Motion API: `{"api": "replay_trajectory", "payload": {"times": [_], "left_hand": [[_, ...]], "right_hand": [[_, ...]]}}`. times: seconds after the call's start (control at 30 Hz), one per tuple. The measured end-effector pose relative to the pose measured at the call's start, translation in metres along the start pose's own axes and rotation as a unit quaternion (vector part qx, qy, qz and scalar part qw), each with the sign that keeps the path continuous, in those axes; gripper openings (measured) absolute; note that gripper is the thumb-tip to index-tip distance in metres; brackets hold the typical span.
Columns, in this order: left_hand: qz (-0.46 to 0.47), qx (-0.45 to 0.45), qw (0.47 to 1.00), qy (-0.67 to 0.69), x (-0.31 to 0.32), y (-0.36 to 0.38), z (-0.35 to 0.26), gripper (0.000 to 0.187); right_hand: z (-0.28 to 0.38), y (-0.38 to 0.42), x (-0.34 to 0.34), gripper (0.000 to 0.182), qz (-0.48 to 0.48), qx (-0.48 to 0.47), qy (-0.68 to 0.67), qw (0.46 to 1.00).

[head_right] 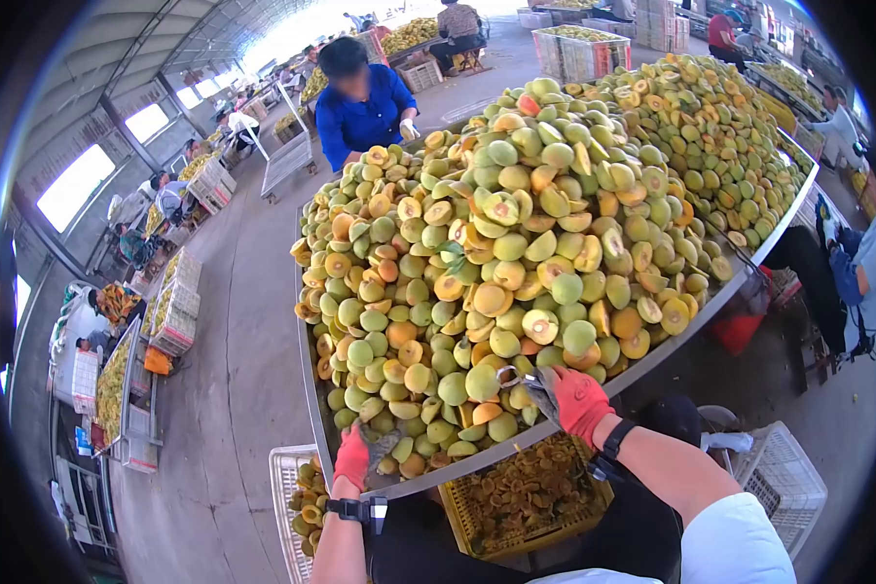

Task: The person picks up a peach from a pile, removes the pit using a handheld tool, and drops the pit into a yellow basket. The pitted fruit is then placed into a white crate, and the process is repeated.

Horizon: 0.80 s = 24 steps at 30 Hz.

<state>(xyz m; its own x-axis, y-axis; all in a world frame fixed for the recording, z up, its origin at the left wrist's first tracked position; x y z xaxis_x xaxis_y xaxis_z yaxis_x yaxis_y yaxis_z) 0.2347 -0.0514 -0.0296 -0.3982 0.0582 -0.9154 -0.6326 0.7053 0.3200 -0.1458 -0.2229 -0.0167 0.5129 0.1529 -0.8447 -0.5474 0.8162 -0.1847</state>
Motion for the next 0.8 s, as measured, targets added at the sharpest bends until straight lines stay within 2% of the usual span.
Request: {"api": "replay_trajectory", "payload": {"times": [0.03,0.1,0.13,0.17,0.23,0.27,0.3,0.37,0.43,0.5,0.53,0.6,0.63,0.73,0.8], "left_hand": [[0.001,-0.005,1.0,0.003,0.007,-0.006,0.004,0.055],[0.009,0.138,0.971,0.193,0.024,-0.024,0.003,0.048],[-0.044,0.158,0.976,0.143,0.031,-0.022,-0.001,0.044],[-0.045,0.156,0.976,0.148,0.024,-0.015,-0.012,0.044],[-0.063,0.202,0.977,0.001,-0.028,0.019,-0.054,0.042],[0.01,0.185,0.979,0.081,-0.061,0.031,-0.082,0.037],[0.01,0.183,0.979,0.084,-0.07,0.02,-0.089,0.037],[-0.042,0.183,0.978,0.09,-0.088,0.0,-0.093,0.036],[-0.108,0.215,0.955,0.171,-0.1,-0.04,-0.097,0.041],[-0.231,0.255,0.936,0.067,-0.123,-0.066,-0.121,0.05],[-0.231,0.254,0.937,0.07,-0.125,-0.084,-0.128,0.05],[-0.223,0.196,0.955,-0.009,-0.125,-0.122,-0.139,0.066],[-0.221,0.196,0.955,-0.006,-0.127,-0.133,-0.149,0.066],[-0.104,0.131,0.984,-0.062,-0.128,-0.164,-0.176,0.09],[-0.072,0.109,0.99,-0.056,-0.125,-0.17,-0.188,0.091]], "right_hand": [[0.004,-0.001,-0.002,0.031,0.005,-0.004,0.0,1.0],[0.007,-0.004,-0.008,0.033,0.041,0.066,-0.064,0.995],[0.009,-0.004,-0.009,0.035,0.036,0.034,-0.02,0.999],[0.009,-0.004,-0.009,0.035,0.038,0.031,-0.015,0.999],[0.008,-0.003,-0.008,0.036,0.03,0.023,-0.039,0.999],[0.014,-0.004,-0.012,0.027,0.011,0.007,-0.008,1.0],[0.014,-0.004,-0.011,0.027,0.013,0.005,-0.006,1.0],[0.011,-0.005,-0.009,0.032,0.047,0.016,0.01,0.999],[0.01,-0.004,-0.01,0.037,0.058,0.014,0.004,0.998],[0.008,-0.004,-0.008,0.042,0.066,0.012,-0.003,0.998],[0.006,-0.002,-0.007,0.047,0.067,0.007,0.002,0.998],[0.003,-0.001,-0.006,0.056,0.074,0.011,0.0,0.997],[0.003,0.0,-0.006,0.056,0.076,0.012,0.003,0.997],[0.002,-0.001,-0.005,0.058,0.083,0.033,-0.03,0.996],[-0.001,-0.001,-0.002,0.058,0.083,0.034,-0.026,0.996]]}}
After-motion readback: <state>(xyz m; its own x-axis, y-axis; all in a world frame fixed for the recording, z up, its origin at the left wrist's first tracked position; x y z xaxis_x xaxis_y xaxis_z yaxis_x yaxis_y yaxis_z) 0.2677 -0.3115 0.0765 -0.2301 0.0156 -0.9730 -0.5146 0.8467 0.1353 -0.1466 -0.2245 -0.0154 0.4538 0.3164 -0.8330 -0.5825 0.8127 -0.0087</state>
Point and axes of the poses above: each hand's wrist, its own y-axis away from the middle knuckle, its own x-axis out of the palm, z = x × y, the point moved 3 cm from there along -y, towards the middle knuckle, and after that the axes turned 4 degrees about -y, right-handed, at the moved point
